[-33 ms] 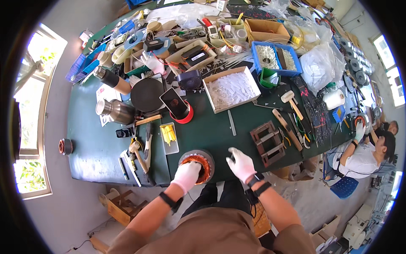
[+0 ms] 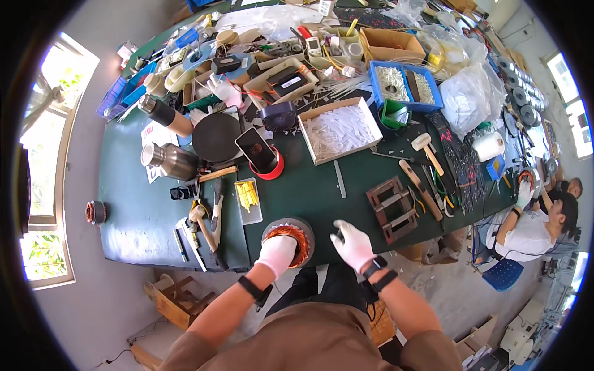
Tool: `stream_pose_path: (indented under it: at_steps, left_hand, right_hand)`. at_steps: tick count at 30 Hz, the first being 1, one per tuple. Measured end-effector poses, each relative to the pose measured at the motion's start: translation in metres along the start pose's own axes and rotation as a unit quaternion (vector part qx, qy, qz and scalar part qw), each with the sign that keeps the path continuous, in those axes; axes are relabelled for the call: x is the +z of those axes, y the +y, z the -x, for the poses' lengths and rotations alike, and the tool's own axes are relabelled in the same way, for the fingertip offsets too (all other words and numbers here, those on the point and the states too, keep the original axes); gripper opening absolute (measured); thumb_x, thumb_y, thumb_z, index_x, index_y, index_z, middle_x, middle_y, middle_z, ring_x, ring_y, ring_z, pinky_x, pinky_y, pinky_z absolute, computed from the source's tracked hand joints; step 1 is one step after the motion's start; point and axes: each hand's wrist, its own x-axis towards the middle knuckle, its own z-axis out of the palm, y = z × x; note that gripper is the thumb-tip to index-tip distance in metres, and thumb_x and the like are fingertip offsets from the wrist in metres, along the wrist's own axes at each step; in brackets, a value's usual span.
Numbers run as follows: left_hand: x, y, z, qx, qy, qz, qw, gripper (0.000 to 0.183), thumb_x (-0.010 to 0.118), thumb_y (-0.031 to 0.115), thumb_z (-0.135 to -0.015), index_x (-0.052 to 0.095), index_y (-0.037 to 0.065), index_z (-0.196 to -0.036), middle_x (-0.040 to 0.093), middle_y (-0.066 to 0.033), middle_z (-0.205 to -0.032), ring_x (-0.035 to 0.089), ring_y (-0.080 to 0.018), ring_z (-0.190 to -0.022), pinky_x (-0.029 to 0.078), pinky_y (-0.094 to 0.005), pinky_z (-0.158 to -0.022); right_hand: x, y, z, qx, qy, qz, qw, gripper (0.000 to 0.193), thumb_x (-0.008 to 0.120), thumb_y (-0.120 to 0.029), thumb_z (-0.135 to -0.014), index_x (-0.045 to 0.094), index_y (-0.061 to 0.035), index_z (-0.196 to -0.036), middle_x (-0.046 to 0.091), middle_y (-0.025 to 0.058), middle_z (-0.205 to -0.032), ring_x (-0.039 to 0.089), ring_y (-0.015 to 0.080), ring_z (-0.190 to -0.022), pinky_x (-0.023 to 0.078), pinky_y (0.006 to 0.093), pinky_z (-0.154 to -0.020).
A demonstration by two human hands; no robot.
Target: Assembling and shaping the copper windings of an electric motor stator using various hand tools.
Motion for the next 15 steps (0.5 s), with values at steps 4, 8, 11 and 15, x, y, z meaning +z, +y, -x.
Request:
stream_pose_path:
  at_steps: [4, 8, 11, 15]
  left_hand:
    - [0.006, -0.004, 0.014, -0.01, -0.006, -0.025, 1.0, 0.029, 0.064, 0.008, -0.092, 0.066, 0.003, -0.121, 0.073, -0.019, -0.106, 0.073, -0.0375, -0.099, 0.059, -0.0459, -0.084]
    - [-0.038, -0.009, 0.093, 0.064, 0.283, 0.187, 0.938, 0.025, 0.06, 0.0, -0.095, 0.071, -0.001, -0.117, 0.075, -0.0196, -0.105, 0.074, -0.0328, -0.09, 0.06, -0.0386, -0.082]
    - [-0.023, -0.051, 0.117, -0.076, 0.296, 0.355, 0.884, 0.027, 0.063, 0.0, -0.096, 0.067, -0.002, -0.123, 0.075, -0.0189, -0.1, 0.075, -0.0257, -0.085, 0.059, -0.0341, -0.081]
    - [0.04, -0.088, 0.095, -0.122, 0.258, 0.487, 0.825, 0.023, 0.06, 0.004, -0.1, 0.069, -0.005, -0.12, 0.076, -0.0119, -0.099, 0.071, -0.0175, -0.082, 0.057, -0.0295, -0.078]
  right_hand:
    - [-0.013, -0.056, 0.028, -0.082, -0.005, -0.003, 0.997, 0.03, 0.07, -0.018, -0.093, 0.063, -0.006, -0.119, 0.07, 0.0125, -0.094, 0.07, 0.0323, -0.086, 0.057, 0.0424, -0.075]
    - [0.011, -0.098, 0.033, -0.29, 0.014, 0.099, 0.952, 0.032, 0.073, -0.021, -0.087, 0.064, -0.0043, -0.113, 0.069, 0.0104, -0.096, 0.07, 0.0307, -0.092, 0.056, 0.0445, -0.086]
    - [0.056, -0.114, 0.019, -0.366, 0.056, 0.248, 0.895, 0.039, 0.072, -0.036, -0.089, 0.065, -0.0021, -0.108, 0.068, 0.0091, -0.094, 0.068, 0.0264, -0.089, 0.051, 0.0426, -0.092]
    - [0.095, -0.083, 0.004, -0.352, -0.033, 0.287, 0.89, 0.035, 0.073, -0.041, -0.089, 0.065, -0.0071, -0.09, 0.064, 0.0041, -0.075, 0.064, 0.0216, -0.072, 0.048, 0.0371, -0.076]
